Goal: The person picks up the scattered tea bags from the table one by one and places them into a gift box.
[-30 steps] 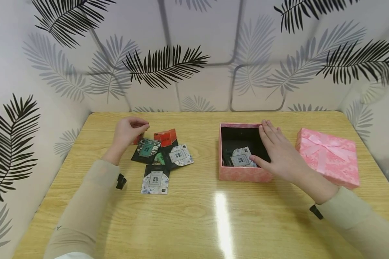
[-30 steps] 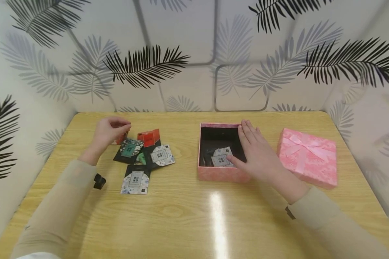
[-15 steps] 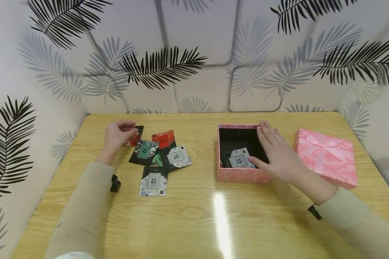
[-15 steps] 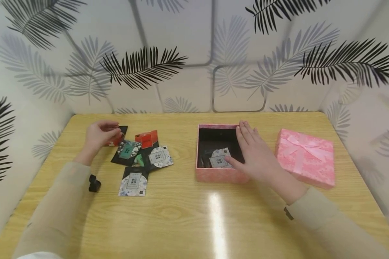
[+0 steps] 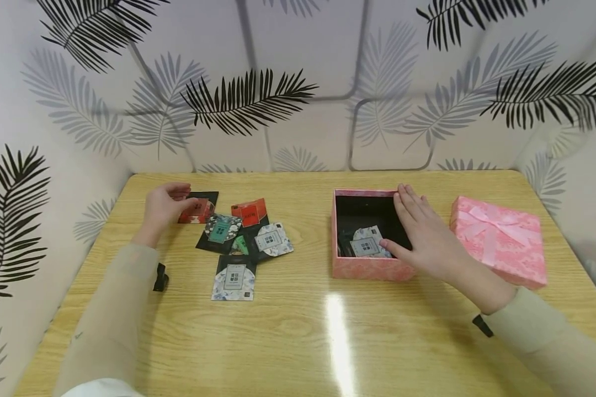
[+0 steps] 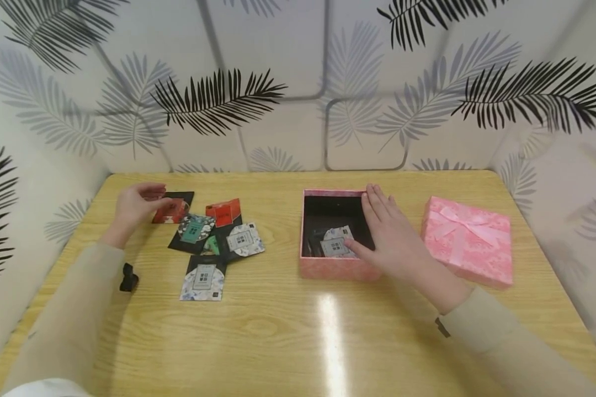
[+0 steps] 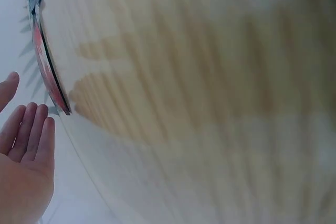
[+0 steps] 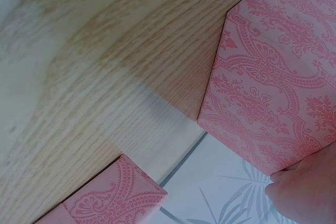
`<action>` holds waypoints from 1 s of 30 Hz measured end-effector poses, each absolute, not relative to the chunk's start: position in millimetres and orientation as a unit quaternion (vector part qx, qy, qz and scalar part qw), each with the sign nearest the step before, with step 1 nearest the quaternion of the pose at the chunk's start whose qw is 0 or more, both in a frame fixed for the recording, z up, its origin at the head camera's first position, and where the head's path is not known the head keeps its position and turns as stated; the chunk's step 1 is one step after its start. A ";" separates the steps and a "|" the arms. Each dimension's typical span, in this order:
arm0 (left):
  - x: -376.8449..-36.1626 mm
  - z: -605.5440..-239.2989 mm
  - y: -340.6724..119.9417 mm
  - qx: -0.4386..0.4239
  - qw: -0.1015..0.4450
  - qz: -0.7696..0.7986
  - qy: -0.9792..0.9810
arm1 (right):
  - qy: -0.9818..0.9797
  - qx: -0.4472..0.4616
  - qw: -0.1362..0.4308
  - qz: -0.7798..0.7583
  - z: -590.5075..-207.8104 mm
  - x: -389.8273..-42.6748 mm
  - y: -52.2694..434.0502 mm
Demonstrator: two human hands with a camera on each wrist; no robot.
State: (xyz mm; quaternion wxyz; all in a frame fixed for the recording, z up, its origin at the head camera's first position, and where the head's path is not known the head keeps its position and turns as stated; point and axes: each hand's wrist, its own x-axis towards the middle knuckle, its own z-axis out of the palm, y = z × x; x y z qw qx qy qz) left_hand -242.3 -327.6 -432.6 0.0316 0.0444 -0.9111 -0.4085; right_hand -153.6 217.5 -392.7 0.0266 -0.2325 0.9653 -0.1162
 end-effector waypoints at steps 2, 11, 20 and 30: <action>-244.2 -432.4 -330.3 0.044 0.029 -0.409 -0.911 | 0.965 -0.233 0.027 -0.118 -392.4 -153.8 217.8; -249.9 -436.0 -345.5 0.028 0.011 -0.390 -0.921 | 0.965 -0.235 0.025 -0.117 -395.0 -152.3 219.0; -261.4 -436.6 -351.5 -0.004 -0.039 -0.364 -0.931 | 0.964 -0.239 0.017 -0.119 -394.4 -153.7 219.3; -266.3 -442.2 -353.1 -0.035 -0.043 -0.297 -0.953 | 0.964 -0.237 0.022 -0.120 -393.8 -152.7 219.2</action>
